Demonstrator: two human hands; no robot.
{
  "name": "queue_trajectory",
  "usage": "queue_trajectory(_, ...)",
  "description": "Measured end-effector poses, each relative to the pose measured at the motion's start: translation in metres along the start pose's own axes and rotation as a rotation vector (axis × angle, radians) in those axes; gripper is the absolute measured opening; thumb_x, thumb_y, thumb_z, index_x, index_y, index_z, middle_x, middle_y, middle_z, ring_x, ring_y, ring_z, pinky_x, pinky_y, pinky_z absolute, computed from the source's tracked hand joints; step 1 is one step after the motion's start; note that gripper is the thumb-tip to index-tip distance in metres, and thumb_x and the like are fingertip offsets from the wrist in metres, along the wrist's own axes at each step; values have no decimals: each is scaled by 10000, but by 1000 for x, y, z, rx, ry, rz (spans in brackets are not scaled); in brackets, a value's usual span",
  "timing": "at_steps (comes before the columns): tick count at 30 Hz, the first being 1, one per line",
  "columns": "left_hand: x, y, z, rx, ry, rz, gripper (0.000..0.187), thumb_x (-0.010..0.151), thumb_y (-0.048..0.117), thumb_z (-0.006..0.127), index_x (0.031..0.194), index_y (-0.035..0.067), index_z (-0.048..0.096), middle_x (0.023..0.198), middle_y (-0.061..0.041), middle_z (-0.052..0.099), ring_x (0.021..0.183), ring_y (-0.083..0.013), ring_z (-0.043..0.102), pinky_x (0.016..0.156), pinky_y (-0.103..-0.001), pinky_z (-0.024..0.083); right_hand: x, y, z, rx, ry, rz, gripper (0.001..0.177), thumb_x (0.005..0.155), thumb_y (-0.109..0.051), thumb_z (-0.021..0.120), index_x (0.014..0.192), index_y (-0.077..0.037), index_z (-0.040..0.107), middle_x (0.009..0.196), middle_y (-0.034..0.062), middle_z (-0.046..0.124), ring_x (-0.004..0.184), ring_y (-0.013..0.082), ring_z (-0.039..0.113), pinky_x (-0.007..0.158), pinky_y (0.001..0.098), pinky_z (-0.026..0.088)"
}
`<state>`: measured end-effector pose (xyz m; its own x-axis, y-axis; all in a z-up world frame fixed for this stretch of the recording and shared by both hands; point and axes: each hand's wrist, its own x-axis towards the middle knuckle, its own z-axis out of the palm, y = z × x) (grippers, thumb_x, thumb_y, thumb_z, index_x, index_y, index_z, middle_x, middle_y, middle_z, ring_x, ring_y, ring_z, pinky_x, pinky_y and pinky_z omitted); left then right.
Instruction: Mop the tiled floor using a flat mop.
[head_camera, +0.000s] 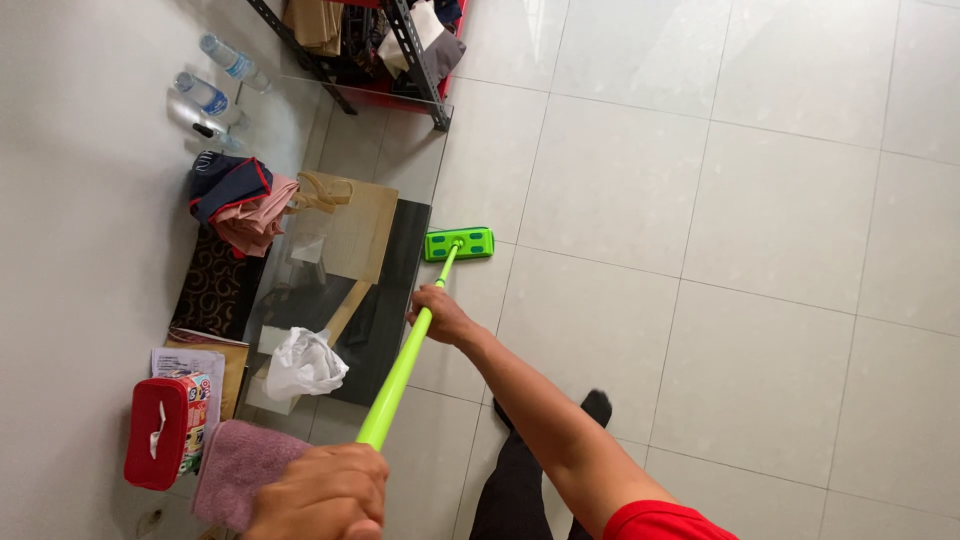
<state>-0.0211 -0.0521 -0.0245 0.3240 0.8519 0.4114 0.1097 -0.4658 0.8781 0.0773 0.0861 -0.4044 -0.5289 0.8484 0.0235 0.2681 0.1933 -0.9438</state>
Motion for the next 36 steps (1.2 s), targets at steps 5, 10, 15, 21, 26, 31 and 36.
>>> queue_trajectory(5, -10, 9, -3, 17, 58, -35, 525, 1012, 298, 678, 567, 57, 537, 545, -27, 591, 495, -161, 678, 608, -389, 648, -7, -2, -5, -59, -57, -62, 318, 790, -152, 797, 707, -56, 505, 746, 113, 565, 809, 321, 579, 768, 440, 497)
queue_trajectory(10, -21, 25, 13, 58, 147, -157, 470, 1048, 292, 614, 626, 100, 541, 583, 2, 624, 522, -134, 703, 650, -391, 632, -29, -7, -17, -79, -115, -92, 382, 783, -201, 841, 715, -50, 496, 749, 135, 584, 819, 354, 580, 755, 455, 485)
queue_trajectory(15, -30, 32, 27, 10, 235, -60, 413, 998, 131, 628, 627, 112, 448, 569, -8, 567, 484, -132, 626, 568, -369, 595, -61, -10, -32, -146, -125, -60, 334, 798, -219, 819, 694, -63, 541, 735, 126, 624, 828, 365, 600, 759, 450, 504)
queue_trajectory(21, -48, 49, 56, 80, 219, -93, 363, 923, 65, 658, 657, 125, 419, 584, -23, 562, 493, -139, 618, 574, -371, 575, -105, 3, -52, -208, -132, -73, 295, 845, -213, 763, 698, -78, 546, 734, 113, 637, 831, 372, 614, 761, 467, 508)
queue_trajectory(26, -54, 57, 99, -58, 470, -80, 379, 1017, 87, 549, 667, 115, 407, 582, -36, 550, 490, -133, 587, 554, -370, 549, -143, 17, -73, -226, -100, -87, 231, 822, -160, 728, 696, -78, 552, 744, 118, 644, 848, 380, 611, 749, 479, 504)
queue_trajectory(31, -60, 51, 113, -178, 368, -30, 412, 1003, 122, 563, 619, 101, 415, 598, -62, 535, 505, -168, 568, 520, -395, 572, -179, 33, -102, -304, -81, -85, 204, 828, -148, 711, 711, -66, 566, 767, 123, 657, 862, 380, 618, 781, 484, 506)
queue_trajectory(36, -38, 52, 170, -259, 680, -48, 407, 983, 94, 507, 598, 83, 376, 527, -67, 449, 386, -113, 391, 395, -321, 428, -220, 51, -140, -378, -69, 70, 129, 785, -148, 699, 714, -81, 614, 766, 124, 678, 887, 361, 639, 777, 479, 521)
